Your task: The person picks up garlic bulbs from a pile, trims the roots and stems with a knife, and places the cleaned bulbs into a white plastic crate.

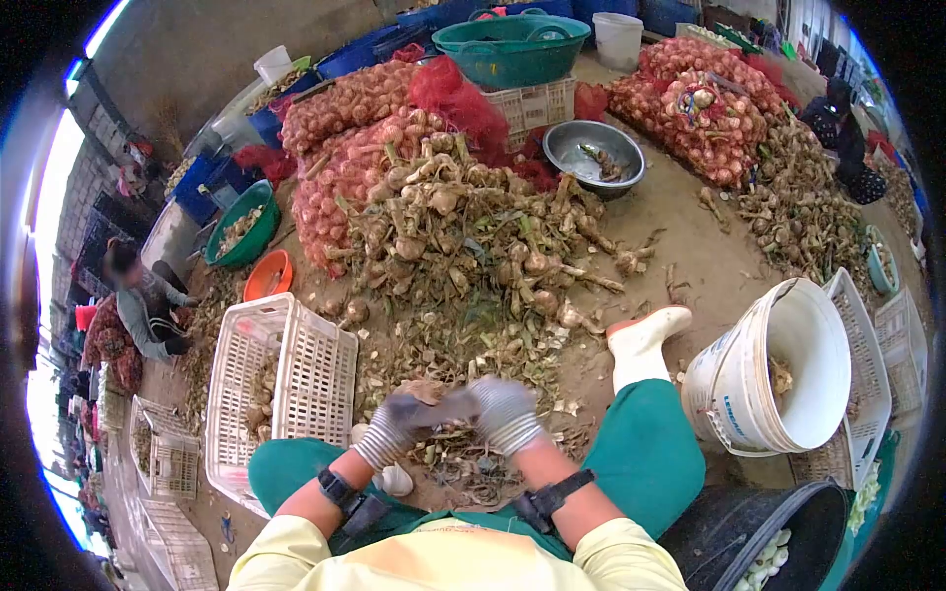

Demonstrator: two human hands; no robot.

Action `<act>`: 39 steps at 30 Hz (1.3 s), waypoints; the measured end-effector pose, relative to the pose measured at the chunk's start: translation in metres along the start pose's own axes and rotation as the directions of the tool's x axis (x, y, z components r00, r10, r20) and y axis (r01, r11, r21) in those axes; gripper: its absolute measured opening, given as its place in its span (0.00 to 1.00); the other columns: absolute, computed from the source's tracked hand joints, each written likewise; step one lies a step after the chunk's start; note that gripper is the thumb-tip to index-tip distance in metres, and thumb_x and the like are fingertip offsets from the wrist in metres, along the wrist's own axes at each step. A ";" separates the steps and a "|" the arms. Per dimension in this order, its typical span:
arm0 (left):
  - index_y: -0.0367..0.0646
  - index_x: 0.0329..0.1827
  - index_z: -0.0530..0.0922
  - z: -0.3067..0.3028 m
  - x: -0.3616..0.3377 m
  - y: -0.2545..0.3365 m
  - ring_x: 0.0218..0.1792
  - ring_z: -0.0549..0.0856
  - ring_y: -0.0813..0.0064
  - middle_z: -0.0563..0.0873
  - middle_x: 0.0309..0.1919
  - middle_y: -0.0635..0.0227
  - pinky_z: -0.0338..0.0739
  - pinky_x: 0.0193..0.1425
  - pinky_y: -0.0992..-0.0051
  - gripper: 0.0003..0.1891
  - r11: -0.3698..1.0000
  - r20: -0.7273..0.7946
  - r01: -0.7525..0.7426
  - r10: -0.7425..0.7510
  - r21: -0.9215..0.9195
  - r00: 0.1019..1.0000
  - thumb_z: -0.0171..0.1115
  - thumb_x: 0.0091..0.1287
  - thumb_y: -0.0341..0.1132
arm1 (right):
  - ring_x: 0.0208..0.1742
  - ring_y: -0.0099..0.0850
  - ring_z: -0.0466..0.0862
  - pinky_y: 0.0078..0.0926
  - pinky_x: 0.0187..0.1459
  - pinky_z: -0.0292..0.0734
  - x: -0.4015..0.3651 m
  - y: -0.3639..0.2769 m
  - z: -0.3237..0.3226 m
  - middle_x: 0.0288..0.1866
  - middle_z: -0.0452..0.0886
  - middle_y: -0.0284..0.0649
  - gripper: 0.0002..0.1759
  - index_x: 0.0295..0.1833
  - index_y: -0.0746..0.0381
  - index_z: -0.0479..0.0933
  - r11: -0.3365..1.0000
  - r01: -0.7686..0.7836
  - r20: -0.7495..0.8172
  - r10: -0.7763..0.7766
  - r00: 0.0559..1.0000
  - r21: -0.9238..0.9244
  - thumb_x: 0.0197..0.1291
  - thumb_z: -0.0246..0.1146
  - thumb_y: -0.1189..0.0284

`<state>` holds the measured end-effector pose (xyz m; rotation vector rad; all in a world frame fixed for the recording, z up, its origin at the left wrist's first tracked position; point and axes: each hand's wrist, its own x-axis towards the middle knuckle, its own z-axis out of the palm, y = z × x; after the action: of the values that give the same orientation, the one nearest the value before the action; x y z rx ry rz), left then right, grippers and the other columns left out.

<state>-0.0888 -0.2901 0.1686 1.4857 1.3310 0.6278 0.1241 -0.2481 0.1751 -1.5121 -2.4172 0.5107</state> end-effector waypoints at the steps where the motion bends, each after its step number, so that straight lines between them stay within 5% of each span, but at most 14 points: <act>1: 0.42 0.57 0.65 0.002 -0.001 -0.001 0.51 0.76 0.67 0.76 0.52 0.61 0.70 0.59 0.66 0.18 0.639 0.240 0.208 -0.038 -0.740 0.970 0.40 0.70 0.41 | 0.31 0.41 0.81 0.37 0.33 0.77 0.003 0.038 0.007 0.26 0.80 0.48 0.09 0.33 0.62 0.78 0.972 -0.226 0.057 0.223 0.973 0.062 0.42 0.62 0.72; 2: 0.42 0.57 0.65 0.001 -0.004 -0.003 0.53 0.75 0.66 0.75 0.54 0.61 0.69 0.60 0.67 0.17 -0.163 0.413 0.428 0.121 -0.889 0.903 0.39 0.70 0.40 | 0.27 0.41 0.81 0.35 0.29 0.77 0.001 0.087 0.013 0.23 0.79 0.48 0.10 0.31 0.63 0.77 0.890 -0.442 0.124 0.429 0.895 0.114 0.41 0.63 0.69; 3: 0.44 0.57 0.66 -0.001 -0.013 0.003 0.49 0.75 0.69 0.76 0.48 0.64 0.72 0.55 0.68 0.15 0.429 0.132 0.155 -0.084 -0.890 0.988 0.40 0.69 0.34 | 0.29 0.42 0.81 0.34 0.30 0.77 -0.009 0.122 0.023 0.27 0.80 0.51 0.13 0.33 0.65 0.77 0.761 -0.552 0.128 0.544 0.829 0.340 0.42 0.63 0.68; 7: 0.41 0.58 0.63 -0.014 0.011 -0.001 0.55 0.72 0.65 0.72 0.56 0.63 0.67 0.61 0.64 0.18 0.596 0.034 -0.036 0.107 -0.802 0.994 0.37 0.71 0.39 | 0.36 0.46 0.80 0.34 0.39 0.77 0.001 0.076 -0.013 0.35 0.80 0.51 0.16 0.40 0.63 0.78 0.788 -0.400 0.108 0.398 0.911 0.469 0.51 0.50 0.67; 12: 0.42 0.62 0.59 -0.005 0.031 -0.018 0.56 0.71 0.63 0.70 0.58 0.59 0.67 0.62 0.63 0.19 -0.059 0.335 0.330 -0.155 -0.942 0.929 0.40 0.70 0.35 | 0.28 0.45 0.79 0.41 0.32 0.75 -0.016 -0.029 -0.062 0.26 0.77 0.47 0.07 0.29 0.59 0.76 0.960 0.154 -0.124 -0.128 0.984 0.232 0.42 0.58 0.70; 17: 0.40 0.61 0.60 -0.001 0.005 -0.013 0.58 0.71 0.63 0.70 0.57 0.56 0.68 0.64 0.64 0.18 0.772 -0.026 0.037 -0.069 -0.635 0.997 0.38 0.71 0.35 | 0.30 0.42 0.80 0.37 0.33 0.76 -0.015 -0.027 -0.051 0.27 0.77 0.44 0.09 0.29 0.61 0.75 0.975 0.202 -0.114 -0.191 0.975 0.089 0.37 0.64 0.73; 22: 0.40 0.57 0.65 0.006 0.012 -0.007 0.52 0.76 0.69 0.76 0.51 0.60 0.73 0.56 0.72 0.17 0.953 0.090 0.014 0.014 -0.304 0.996 0.49 0.65 0.32 | 0.33 0.43 0.81 0.38 0.35 0.77 -0.010 -0.002 -0.029 0.29 0.79 0.46 0.11 0.33 0.61 0.77 0.985 0.158 -0.070 -0.154 0.986 0.071 0.37 0.63 0.74; 28: 0.42 0.55 0.69 -0.007 0.011 0.021 0.47 0.77 0.67 0.78 0.47 0.64 0.73 0.53 0.69 0.21 0.976 -0.014 -0.215 0.215 0.021 0.976 0.56 0.62 0.43 | 0.34 0.39 0.82 0.36 0.40 0.77 -0.015 0.120 0.010 0.36 0.82 0.48 0.19 0.42 0.68 0.77 0.678 -0.611 0.241 0.566 0.789 0.409 0.47 0.64 0.65; 30: 0.42 0.54 0.70 -0.005 0.018 0.017 0.46 0.77 0.66 0.78 0.48 0.65 0.74 0.51 0.67 0.22 -0.148 0.171 0.140 -0.223 -0.979 0.960 0.54 0.63 0.47 | 0.27 0.28 0.80 0.29 0.29 0.77 -0.018 0.115 0.047 0.29 0.81 0.40 0.13 0.38 0.65 0.78 0.293 -0.483 0.324 0.455 0.829 0.825 0.51 0.64 0.67; 32: 0.42 0.55 0.68 0.005 0.033 0.017 0.49 0.76 0.61 0.76 0.49 0.59 0.73 0.53 0.65 0.26 -0.118 0.193 0.170 -0.217 -0.978 0.957 0.60 0.58 0.46 | 0.29 0.28 0.79 0.26 0.29 0.77 -0.005 0.038 -0.005 0.30 0.80 0.37 0.16 0.38 0.66 0.78 0.005 -0.335 0.322 0.261 0.910 0.942 0.50 0.65 0.65; 33: 0.42 0.56 0.67 0.013 0.027 0.038 0.48 0.76 0.60 0.76 0.48 0.58 0.72 0.54 0.65 0.29 0.707 -0.280 -0.142 -0.082 -0.693 0.957 0.65 0.52 0.43 | 0.32 0.26 0.79 0.24 0.34 0.76 0.000 0.002 -0.034 0.32 0.80 0.36 0.16 0.39 0.66 0.78 -0.034 -0.361 0.356 0.278 0.892 0.932 0.50 0.66 0.65; 34: 0.41 0.56 0.66 0.018 0.021 0.050 0.48 0.76 0.59 0.76 0.47 0.57 0.72 0.54 0.65 0.33 0.932 -0.445 -0.308 0.363 0.193 0.819 0.70 0.47 0.40 | 0.35 0.24 0.78 0.22 0.38 0.75 0.003 -0.009 -0.019 0.34 0.80 0.35 0.17 0.40 0.65 0.78 0.061 -0.228 0.195 0.335 0.922 0.972 0.49 0.67 0.65; 35: 0.41 0.54 0.65 0.014 0.020 0.049 0.47 0.76 0.63 0.76 0.45 0.58 0.74 0.50 0.66 0.38 0.891 -0.442 -0.259 0.416 0.372 0.795 0.76 0.37 0.34 | 0.39 0.25 0.77 0.22 0.40 0.75 0.007 -0.024 -0.029 0.37 0.79 0.35 0.22 0.48 0.62 0.76 0.109 -0.224 0.186 0.281 0.942 0.968 0.49 0.68 0.63; 39: 0.40 0.49 0.66 -0.004 0.020 0.054 0.34 0.76 0.72 0.74 0.35 0.67 0.76 0.38 0.70 0.29 0.976 -0.533 -0.202 0.128 -0.082 0.836 0.73 0.45 0.31 | 0.33 0.26 0.78 0.25 0.37 0.74 0.007 -0.046 -0.049 0.34 0.79 0.34 0.18 0.43 0.62 0.77 0.285 -0.115 0.092 0.093 0.991 0.952 0.49 0.67 0.64</act>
<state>-0.0641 -0.2645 0.2144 1.3750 1.5361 1.2867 0.1028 -0.2525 0.2394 -1.0045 -1.3421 1.6430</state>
